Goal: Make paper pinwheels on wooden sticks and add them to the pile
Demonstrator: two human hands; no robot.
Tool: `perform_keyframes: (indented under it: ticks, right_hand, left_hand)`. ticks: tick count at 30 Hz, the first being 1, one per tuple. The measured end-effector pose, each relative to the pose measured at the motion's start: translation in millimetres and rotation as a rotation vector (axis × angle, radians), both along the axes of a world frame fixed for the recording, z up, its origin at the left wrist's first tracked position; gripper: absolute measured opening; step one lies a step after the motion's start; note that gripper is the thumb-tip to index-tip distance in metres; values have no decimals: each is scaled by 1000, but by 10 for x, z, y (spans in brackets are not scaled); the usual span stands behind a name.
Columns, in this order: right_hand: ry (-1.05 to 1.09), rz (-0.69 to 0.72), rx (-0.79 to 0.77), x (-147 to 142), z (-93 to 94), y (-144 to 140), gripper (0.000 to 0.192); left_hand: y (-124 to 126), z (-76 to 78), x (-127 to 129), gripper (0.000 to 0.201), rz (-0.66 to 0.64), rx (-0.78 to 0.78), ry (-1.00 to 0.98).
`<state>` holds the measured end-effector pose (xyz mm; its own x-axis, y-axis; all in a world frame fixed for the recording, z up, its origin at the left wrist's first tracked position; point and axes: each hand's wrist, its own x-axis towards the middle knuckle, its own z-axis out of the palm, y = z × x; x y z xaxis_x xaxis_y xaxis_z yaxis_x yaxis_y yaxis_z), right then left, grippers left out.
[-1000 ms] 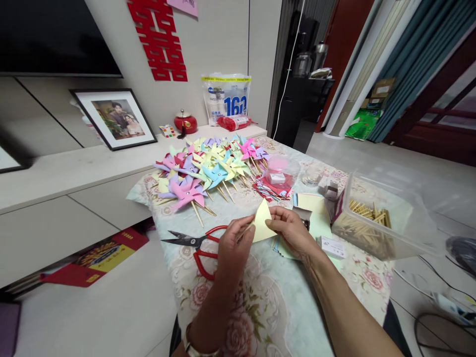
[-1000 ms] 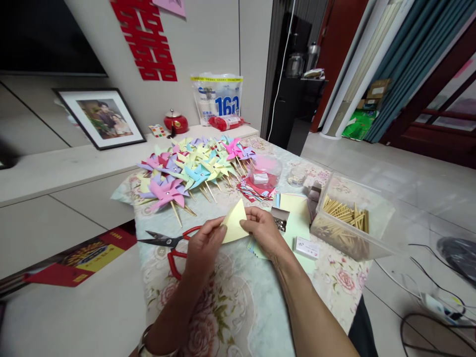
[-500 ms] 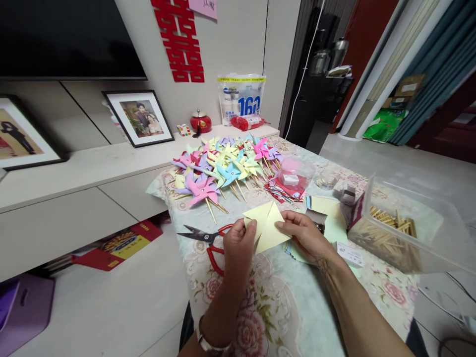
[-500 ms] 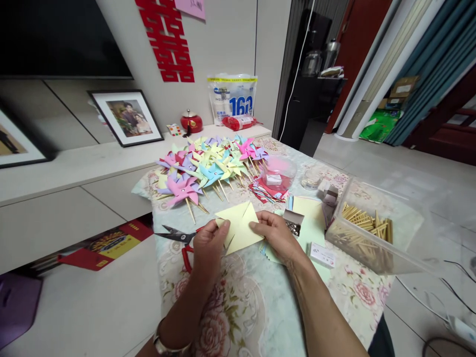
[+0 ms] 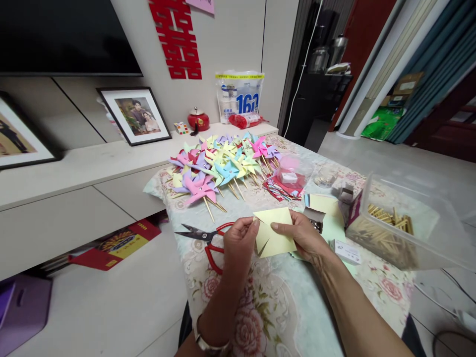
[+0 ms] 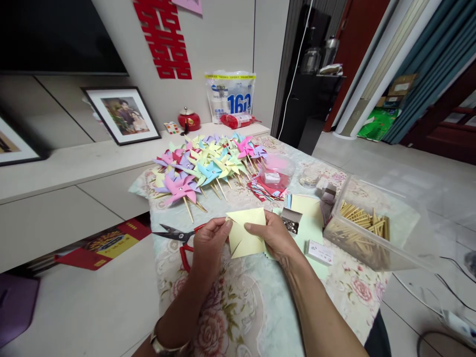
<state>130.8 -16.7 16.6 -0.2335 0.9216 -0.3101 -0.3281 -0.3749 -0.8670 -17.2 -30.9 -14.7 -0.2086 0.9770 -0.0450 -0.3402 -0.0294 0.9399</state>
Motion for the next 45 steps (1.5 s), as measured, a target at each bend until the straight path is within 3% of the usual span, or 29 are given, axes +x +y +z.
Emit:
perform_keyframes:
  ticks: [45]
  right_hand:
    - [-50, 52, 1, -25, -18, -19, 46]
  left_hand:
    - [-18, 62, -5, 21, 11, -39, -191]
